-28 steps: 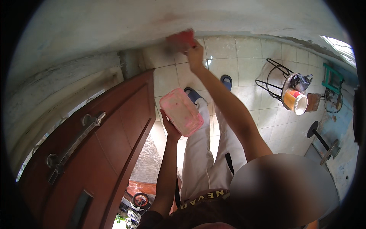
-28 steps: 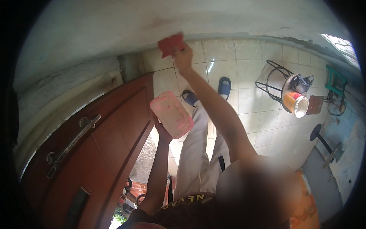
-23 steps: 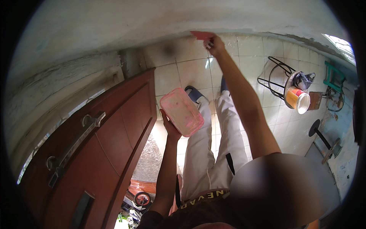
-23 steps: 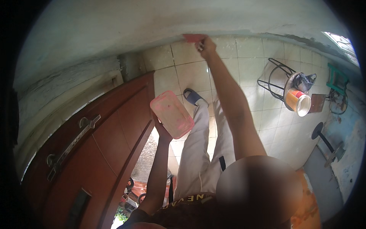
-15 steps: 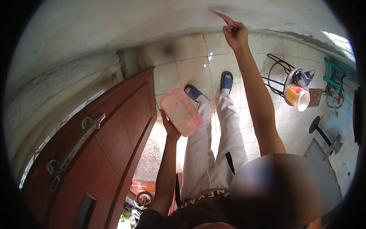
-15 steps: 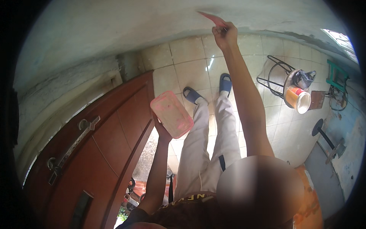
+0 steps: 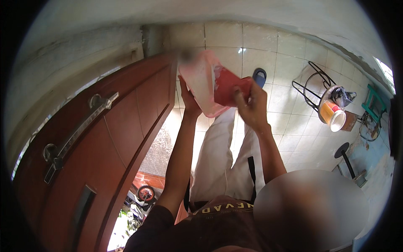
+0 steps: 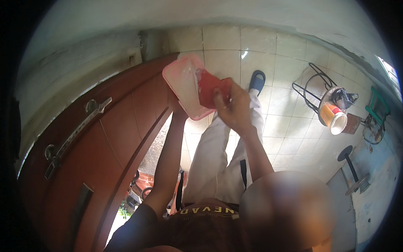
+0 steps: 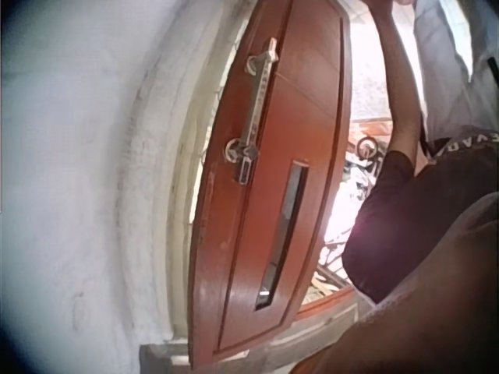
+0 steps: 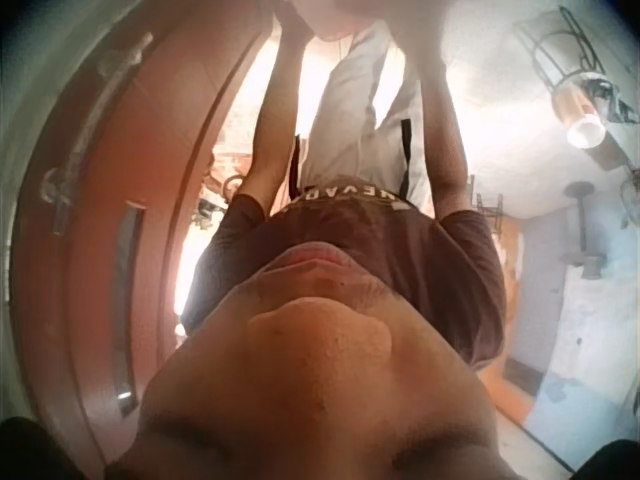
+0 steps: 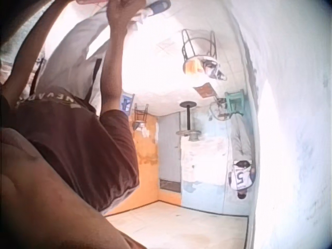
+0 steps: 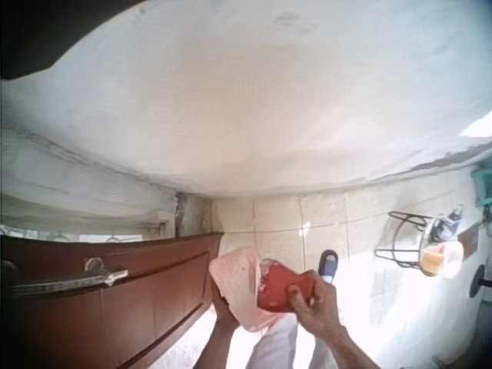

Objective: The person applies wall putty to the top edge of a wall and the ceiling joint using a red plastic scraper. They hold a pink plastic container in one hand, scooping the white paste and spreading it across the wall surface with repeated vertical and horizontal strokes.

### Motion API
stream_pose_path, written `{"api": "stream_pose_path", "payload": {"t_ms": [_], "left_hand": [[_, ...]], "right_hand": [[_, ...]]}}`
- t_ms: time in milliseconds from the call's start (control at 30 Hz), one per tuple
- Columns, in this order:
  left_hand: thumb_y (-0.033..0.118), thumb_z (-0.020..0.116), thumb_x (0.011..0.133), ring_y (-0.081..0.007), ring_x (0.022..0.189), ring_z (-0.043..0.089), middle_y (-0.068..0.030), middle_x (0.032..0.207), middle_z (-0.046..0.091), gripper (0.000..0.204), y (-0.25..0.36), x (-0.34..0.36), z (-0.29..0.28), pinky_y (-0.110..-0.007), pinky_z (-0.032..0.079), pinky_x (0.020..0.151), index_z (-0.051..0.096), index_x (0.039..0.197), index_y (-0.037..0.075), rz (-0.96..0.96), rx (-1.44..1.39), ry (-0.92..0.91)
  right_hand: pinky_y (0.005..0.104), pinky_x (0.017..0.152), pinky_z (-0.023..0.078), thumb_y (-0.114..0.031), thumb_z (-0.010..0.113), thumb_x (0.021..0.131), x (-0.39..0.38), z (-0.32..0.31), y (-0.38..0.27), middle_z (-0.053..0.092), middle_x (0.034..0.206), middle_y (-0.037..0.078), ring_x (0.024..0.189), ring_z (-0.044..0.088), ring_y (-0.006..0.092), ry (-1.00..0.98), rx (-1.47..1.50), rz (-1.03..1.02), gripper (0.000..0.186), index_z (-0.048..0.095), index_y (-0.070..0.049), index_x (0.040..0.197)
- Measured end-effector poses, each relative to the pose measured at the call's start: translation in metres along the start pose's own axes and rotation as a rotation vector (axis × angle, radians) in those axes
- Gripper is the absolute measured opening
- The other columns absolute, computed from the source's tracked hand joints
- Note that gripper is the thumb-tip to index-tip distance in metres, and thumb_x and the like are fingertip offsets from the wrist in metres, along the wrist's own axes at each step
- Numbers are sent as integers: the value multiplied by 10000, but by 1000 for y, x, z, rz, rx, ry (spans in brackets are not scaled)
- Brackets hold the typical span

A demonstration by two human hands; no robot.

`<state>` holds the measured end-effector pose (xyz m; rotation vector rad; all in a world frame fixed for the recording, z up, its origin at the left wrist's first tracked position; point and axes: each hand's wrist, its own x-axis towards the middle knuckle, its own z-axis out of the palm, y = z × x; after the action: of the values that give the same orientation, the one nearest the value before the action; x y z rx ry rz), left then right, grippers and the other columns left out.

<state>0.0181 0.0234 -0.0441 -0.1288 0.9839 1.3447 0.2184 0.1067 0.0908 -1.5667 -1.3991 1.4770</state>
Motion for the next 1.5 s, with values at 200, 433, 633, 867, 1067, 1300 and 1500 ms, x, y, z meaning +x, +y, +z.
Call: {"api": "stream_pose_path", "payload": {"t_ms": [200, 433, 633, 867, 1067, 1300, 1500], "left_hand": [[593, 266, 993, -205, 1085, 571, -73, 1198, 574, 634, -1, -1, 78, -349, 480, 939, 493, 1283, 77, -26, 164, -44], [660, 313, 949, -232, 1140, 559, -112, 1287, 548, 725, 6, -9, 103, -359, 471, 970, 485, 1320, 61, -75, 267, -68], [598, 269, 991, -184, 1164, 532, -73, 1284, 536, 666, -3, 2, 58, -338, 465, 972, 431, 1373, 78, 36, 310, -12], [695, 395, 904, -244, 1239, 479, -63, 1370, 484, 764, 3, -1, 15, -426, 404, 1045, 416, 1401, 116, -208, -165, -26], [703, 413, 892, -260, 1296, 422, -44, 1420, 417, 759, 8, -22, 25, -449, 387, 1058, 365, 1439, 180, -110, -46, 73], [709, 387, 899, -241, 1289, 425, -36, 1409, 412, 753, 0, -32, 37, -438, 398, 1050, 351, 1439, 186, -92, 82, 111], [712, 382, 898, -238, 1279, 437, -28, 1393, 422, 753, 1, -40, 23, -431, 403, 1046, 350, 1438, 189, -119, 22, 111]], "right_hand": [[309, 514, 441, -90, 602, 880, -2, 10, -10, 600, 716, 134, 527, 528, 178, -27, -198, -94, 162, 576, 17, 999], [314, 543, 472, -116, 575, 887, -5, -11, -7, 625, 787, 109, 563, 581, 191, -38, 18, 104, 170, 549, -4, 1011], [286, 758, 494, -107, 565, 906, -8, -35, 31, 613, 1004, 52, 842, 605, 158, 38, 1014, 465, 198, 556, -35, 1090], [319, 869, 484, -115, 609, 892, 30, -35, 46, 590, 1119, 67, 1002, 587, 155, 20, 1264, 495, 292, 517, -55, 1163], [339, 826, 504, -140, 642, 887, 139, -13, 136, 613, 979, 12, 896, 591, 126, 228, 991, 329, 304, 530, -105, 1167], [349, 876, 514, -128, 564, 942, 250, 6, 144, 628, 1022, 73, 925, 626, 179, 440, 1120, 278, 194, 543, -34, 1110], [296, 728, 503, -119, 623, 900, 212, 54, 48, 642, 893, 48, 785, 604, 132, 365, 1015, -17, 140, 612, -29, 1005]]}}
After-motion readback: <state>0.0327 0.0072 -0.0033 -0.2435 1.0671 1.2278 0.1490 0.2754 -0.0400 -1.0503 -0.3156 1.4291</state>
